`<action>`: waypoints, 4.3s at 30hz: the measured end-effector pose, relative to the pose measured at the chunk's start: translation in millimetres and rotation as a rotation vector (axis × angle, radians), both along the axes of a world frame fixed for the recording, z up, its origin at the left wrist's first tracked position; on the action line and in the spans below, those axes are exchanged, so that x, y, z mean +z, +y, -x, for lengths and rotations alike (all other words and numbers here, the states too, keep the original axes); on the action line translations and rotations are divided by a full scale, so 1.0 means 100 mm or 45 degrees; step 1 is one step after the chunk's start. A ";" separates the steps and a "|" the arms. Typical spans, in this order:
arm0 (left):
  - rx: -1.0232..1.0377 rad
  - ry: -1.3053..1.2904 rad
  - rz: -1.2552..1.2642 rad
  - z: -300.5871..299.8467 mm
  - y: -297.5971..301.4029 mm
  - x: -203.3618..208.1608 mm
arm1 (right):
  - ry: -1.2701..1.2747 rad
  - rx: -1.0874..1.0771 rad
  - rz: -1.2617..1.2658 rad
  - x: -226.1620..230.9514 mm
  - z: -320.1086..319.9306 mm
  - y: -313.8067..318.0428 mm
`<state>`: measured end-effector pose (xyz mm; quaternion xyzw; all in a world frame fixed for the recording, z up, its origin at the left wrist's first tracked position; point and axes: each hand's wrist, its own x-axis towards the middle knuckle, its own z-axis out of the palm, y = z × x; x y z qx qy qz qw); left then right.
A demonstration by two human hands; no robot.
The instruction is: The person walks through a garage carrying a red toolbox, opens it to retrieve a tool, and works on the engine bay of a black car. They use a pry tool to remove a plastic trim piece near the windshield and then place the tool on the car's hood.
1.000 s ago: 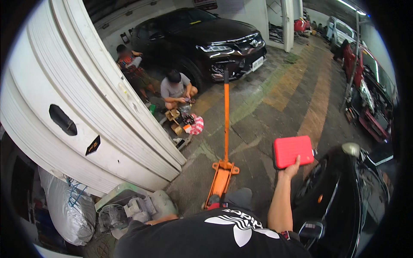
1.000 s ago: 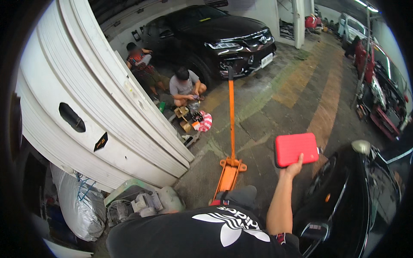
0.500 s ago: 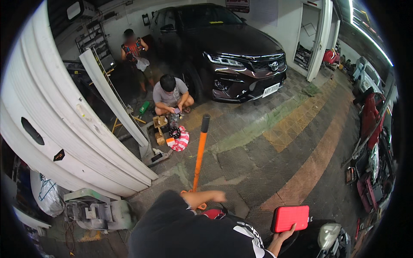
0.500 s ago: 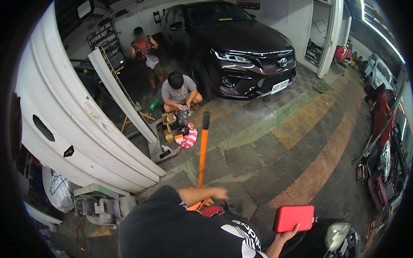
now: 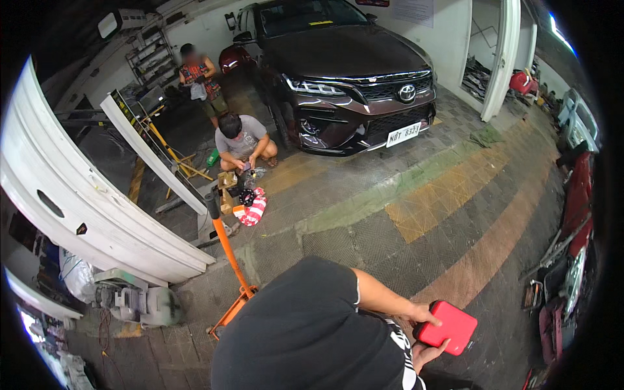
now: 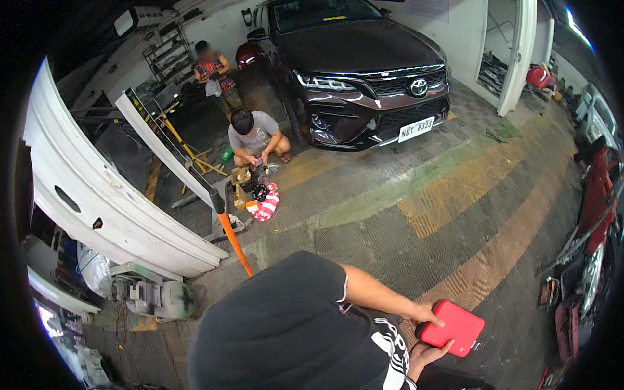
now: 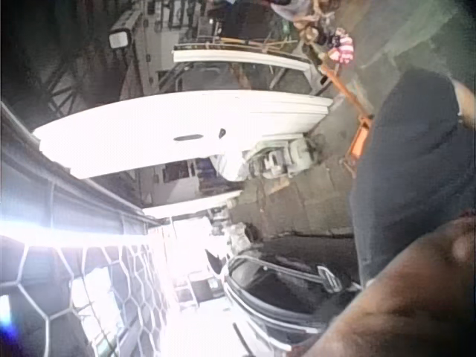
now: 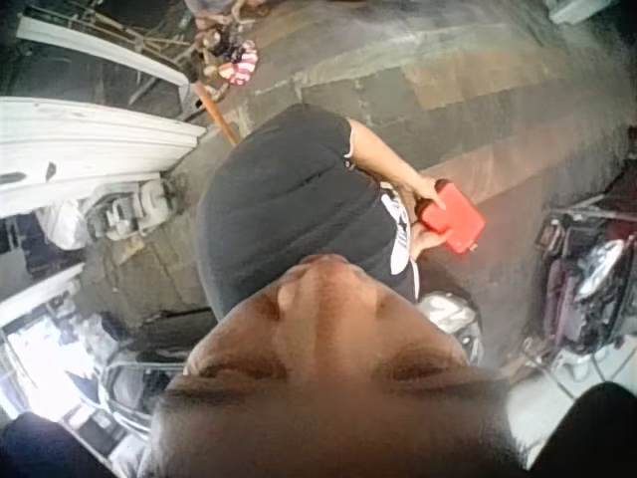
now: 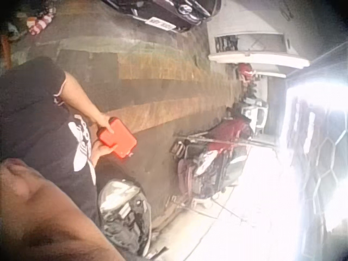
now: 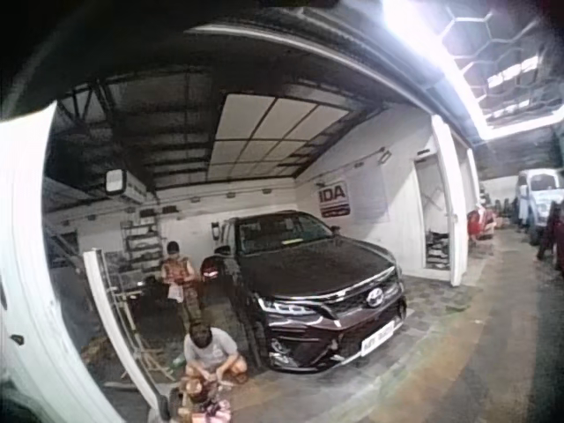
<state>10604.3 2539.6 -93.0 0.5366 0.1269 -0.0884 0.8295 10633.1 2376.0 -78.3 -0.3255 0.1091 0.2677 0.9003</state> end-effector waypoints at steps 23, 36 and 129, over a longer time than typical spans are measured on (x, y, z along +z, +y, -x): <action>-1.016 0.147 0.158 -6.29 -1.92 1.42 | -0.120 -1.057 0.881 0.65 -4.07 -2.61; -1.687 0.618 0.066 -8.76 -4.47 0.99 | 0.015 -1.746 1.089 0.54 -5.39 -3.84; -2.903 0.540 0.601 -9.07 -28.83 0.61 | 0.133 -2.349 0.544 0.95 -6.43 -26.13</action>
